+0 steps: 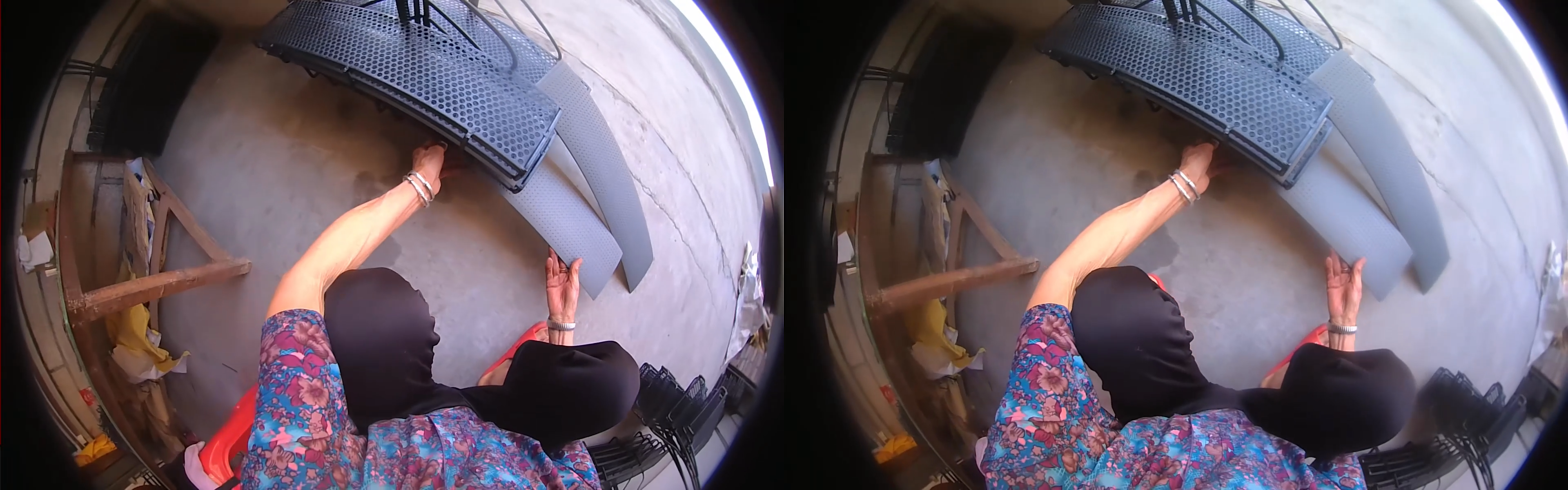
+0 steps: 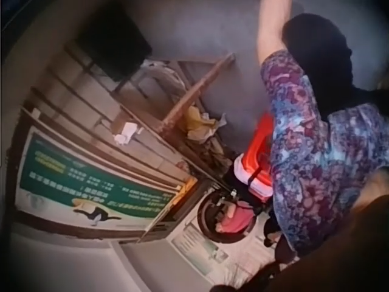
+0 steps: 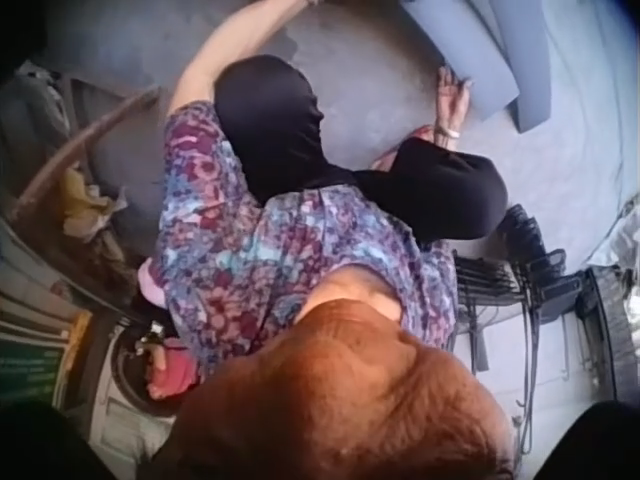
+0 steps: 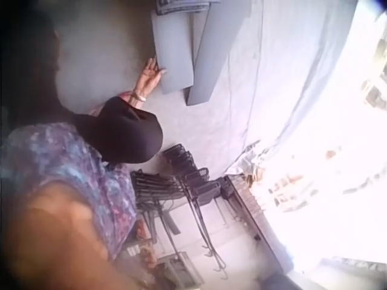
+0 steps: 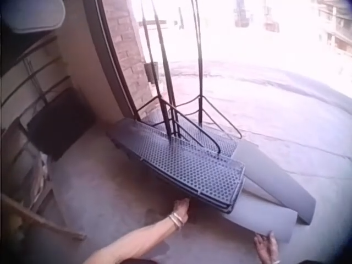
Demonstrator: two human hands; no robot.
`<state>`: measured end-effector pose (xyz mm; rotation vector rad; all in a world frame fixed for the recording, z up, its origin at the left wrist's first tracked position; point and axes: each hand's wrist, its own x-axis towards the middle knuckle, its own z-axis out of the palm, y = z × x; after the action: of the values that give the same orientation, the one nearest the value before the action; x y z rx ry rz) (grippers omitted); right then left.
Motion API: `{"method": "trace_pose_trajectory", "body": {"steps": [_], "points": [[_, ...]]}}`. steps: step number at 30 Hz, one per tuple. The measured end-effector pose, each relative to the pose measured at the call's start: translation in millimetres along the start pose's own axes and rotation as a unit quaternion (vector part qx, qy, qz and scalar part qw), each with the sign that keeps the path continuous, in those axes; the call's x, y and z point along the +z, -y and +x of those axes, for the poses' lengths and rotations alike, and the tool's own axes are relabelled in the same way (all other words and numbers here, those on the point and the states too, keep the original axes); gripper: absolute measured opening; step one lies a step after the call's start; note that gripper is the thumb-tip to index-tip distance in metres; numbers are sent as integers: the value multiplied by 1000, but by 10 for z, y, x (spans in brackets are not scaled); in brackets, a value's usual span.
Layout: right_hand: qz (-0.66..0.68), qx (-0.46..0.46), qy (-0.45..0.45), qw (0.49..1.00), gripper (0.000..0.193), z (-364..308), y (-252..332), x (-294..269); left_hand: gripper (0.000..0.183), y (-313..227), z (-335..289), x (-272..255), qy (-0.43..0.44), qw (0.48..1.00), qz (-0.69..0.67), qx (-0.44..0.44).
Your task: The recorder moves metal mesh panels and a frame outside to a storage stack, then goes inside to pour a drink.
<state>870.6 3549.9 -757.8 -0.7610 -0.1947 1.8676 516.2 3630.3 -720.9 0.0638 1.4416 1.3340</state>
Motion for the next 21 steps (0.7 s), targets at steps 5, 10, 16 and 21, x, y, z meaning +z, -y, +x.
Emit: {"method": "trace_pose_trajectory", "body": {"steps": [5, 10, 16, 21], "points": [[-3, 22, -7, 1000, 41, -20, 56, 50, 23, -33, -55, 18, -11, 999, -1, 35], [28, 35, -40, 998, 42, 0, 52, 42, 20, -16, -65, 31, -8, 1000, -23, 16], [-18, -4, -15, 1000, 43, -27, 113, 8, 24, -56, -66, -14, 8, 999, -36, -5], [-10, 6, -38, 999, 39, -44, 201, -18, 21, -62, -110, -40, 64, 998, 1, -10]]}}
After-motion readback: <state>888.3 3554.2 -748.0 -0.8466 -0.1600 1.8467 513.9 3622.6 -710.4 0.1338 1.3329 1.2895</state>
